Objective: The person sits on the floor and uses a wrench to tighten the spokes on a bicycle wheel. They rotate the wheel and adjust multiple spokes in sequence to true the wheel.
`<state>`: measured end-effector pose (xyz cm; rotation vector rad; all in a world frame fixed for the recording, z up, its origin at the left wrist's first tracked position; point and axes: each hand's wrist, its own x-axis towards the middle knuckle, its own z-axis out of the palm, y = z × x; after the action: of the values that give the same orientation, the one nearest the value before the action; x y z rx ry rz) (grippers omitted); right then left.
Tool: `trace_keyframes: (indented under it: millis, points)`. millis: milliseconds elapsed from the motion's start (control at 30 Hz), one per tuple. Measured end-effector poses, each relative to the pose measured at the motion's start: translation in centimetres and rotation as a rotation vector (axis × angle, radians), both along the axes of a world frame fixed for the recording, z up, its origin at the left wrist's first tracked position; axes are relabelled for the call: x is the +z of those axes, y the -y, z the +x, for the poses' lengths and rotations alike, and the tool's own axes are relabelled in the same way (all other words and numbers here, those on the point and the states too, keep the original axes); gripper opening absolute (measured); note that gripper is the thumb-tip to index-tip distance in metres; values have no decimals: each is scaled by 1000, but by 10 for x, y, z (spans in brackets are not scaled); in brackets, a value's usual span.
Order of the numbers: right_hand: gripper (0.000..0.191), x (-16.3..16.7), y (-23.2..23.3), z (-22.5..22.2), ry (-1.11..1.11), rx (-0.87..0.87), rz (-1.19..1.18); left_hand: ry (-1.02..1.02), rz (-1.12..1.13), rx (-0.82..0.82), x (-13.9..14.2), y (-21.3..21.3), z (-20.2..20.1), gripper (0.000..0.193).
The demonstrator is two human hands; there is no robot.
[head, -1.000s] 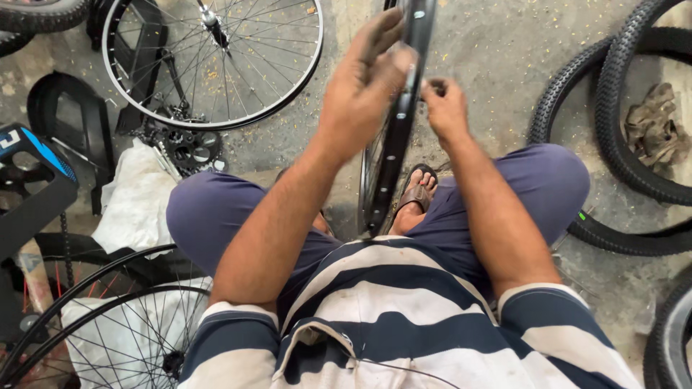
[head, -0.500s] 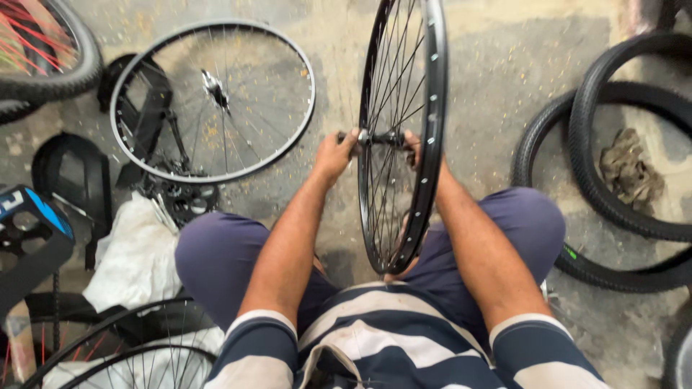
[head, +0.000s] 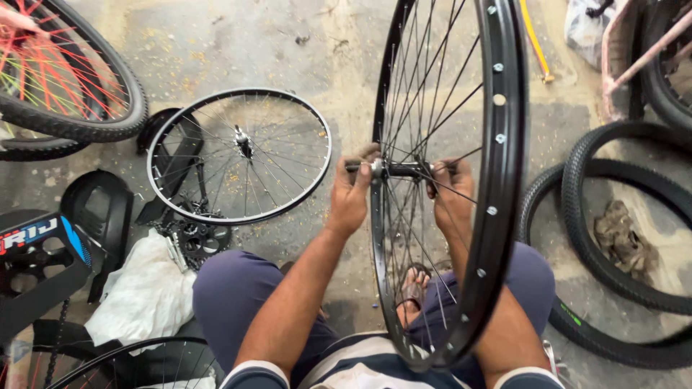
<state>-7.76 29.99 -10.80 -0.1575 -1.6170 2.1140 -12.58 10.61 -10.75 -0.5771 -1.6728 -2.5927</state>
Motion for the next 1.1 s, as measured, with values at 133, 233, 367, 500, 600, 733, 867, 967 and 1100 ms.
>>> trace_keyframes:
  millis: [133,233,367,500,600,733,867,967,1100]
  points:
    - [19,16,1,-1,86,-63,32,-30,-73,58,6,-7,11,22]
    - [20,4,2,-5,131,-19,-169,-97,-177,166,-8,-6,9,25]
    - [22,-26,-1,-8,240,63,-400,-104,-282,223,-31,-3,-2,28]
    - [24,-55,2,-16,306,22,-410,83,-551,330,-48,-2,-7,36]
    - [21,-71,6,-21,414,-89,-80,307,-678,259,-55,1,-6,39]
    - [20,-80,9,-20,557,-103,64,602,-547,99,-59,4,-2,35]
    - [18,-81,10,-13,551,-88,65,504,-580,131,-61,8,-3,33]
    - [28,-78,12,-9,640,-4,-70,475,-594,151,-62,11,-4,33]
    - [30,-77,16,-11,712,14,-19,465,-586,155,-62,15,-3,32]
